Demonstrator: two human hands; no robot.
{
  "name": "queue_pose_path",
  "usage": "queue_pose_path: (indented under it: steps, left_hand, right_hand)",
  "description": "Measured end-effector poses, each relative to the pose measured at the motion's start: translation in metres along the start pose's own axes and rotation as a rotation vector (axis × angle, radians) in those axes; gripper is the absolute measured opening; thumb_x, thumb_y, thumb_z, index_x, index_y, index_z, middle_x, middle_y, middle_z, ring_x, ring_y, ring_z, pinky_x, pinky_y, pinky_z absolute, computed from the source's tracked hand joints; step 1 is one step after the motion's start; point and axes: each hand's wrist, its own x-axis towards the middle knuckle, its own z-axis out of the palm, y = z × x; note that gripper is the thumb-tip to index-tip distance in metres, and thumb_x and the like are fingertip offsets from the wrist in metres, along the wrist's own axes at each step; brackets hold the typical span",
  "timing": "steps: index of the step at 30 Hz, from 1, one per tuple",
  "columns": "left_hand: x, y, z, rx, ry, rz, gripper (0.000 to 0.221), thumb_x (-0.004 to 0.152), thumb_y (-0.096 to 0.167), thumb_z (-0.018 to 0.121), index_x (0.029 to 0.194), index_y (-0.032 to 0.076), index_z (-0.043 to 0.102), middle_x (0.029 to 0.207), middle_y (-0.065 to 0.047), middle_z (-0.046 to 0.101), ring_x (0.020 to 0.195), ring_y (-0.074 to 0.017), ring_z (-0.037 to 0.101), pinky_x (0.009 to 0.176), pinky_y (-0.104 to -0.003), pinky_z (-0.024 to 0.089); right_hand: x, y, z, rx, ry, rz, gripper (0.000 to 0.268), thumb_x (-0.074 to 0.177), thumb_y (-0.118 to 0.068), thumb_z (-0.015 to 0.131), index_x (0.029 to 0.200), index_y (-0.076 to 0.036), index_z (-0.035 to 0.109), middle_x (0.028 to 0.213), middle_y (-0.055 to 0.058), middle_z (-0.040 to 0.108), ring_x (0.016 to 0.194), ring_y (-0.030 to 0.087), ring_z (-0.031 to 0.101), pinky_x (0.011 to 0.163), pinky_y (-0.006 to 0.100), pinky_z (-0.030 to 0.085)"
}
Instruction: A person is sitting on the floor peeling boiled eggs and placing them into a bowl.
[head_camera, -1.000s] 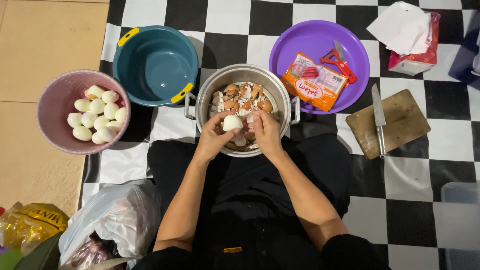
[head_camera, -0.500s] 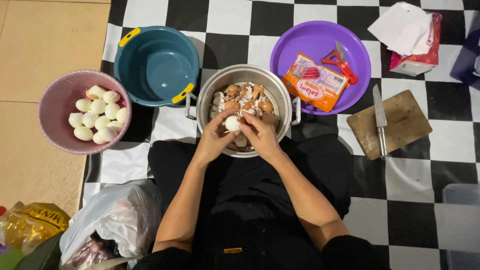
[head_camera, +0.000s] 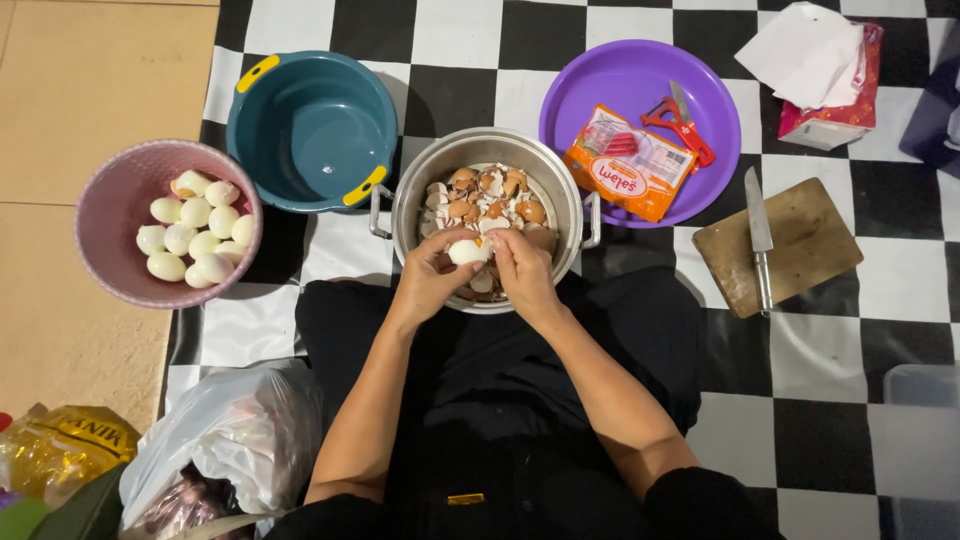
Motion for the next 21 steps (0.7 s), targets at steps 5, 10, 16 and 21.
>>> queue_pose_path:
  steps: [5, 10, 16, 21]
  left_hand:
    - [-0.004, 0.004, -0.002, 0.007, -0.011, -0.046, 0.045, 0.081, 0.002, 0.084, 0.123, 0.008, 0.071, 0.128, -0.018, 0.06, 0.104, -0.0286, 0.069, 0.084, -0.035, 0.064]
    - [-0.003, 0.012, 0.004, -0.013, 0.002, -0.052, 0.047, 0.08, 0.003, 0.085, 0.125, 0.006, 0.07, 0.123, -0.017, 0.061, 0.101, -0.0241, 0.067, 0.083, -0.033, 0.063]
    - [-0.004, 0.014, 0.009, 0.008, 0.097, -0.071, 0.038, 0.078, 0.007, 0.086, 0.114, 0.003, 0.074, 0.108, -0.017, 0.067, 0.089, -0.0206, 0.066, 0.07, -0.028, 0.063]
    - [-0.001, 0.007, 0.011, -0.046, 0.162, -0.083, 0.033, 0.079, 0.002, 0.08, 0.111, 0.004, 0.075, 0.108, -0.017, 0.068, 0.086, -0.0188, 0.066, 0.067, -0.026, 0.061]
  right_hand:
    - [0.0, -0.002, -0.004, -0.016, -0.061, 0.035, 0.019, 0.107, -0.024, 0.056, 0.115, -0.016, 0.072, 0.075, 0.014, 0.073, 0.072, 0.031, 0.072, 0.064, 0.04, 0.057]
    - [0.006, -0.01, -0.008, 0.002, -0.116, 0.034, 0.019, 0.106, -0.025, 0.057, 0.113, -0.018, 0.073, 0.078, 0.012, 0.074, 0.073, 0.029, 0.074, 0.064, 0.038, 0.058]
    - [0.01, -0.012, -0.011, 0.068, -0.136, -0.059, 0.017, 0.106, -0.019, 0.057, 0.11, -0.013, 0.073, 0.099, 0.011, 0.077, 0.09, 0.033, 0.074, 0.075, 0.041, 0.06]
    - [0.008, -0.012, -0.011, 0.118, -0.16, -0.095, 0.018, 0.106, -0.018, 0.058, 0.112, -0.012, 0.074, 0.107, 0.008, 0.076, 0.096, 0.03, 0.073, 0.08, 0.039, 0.06]
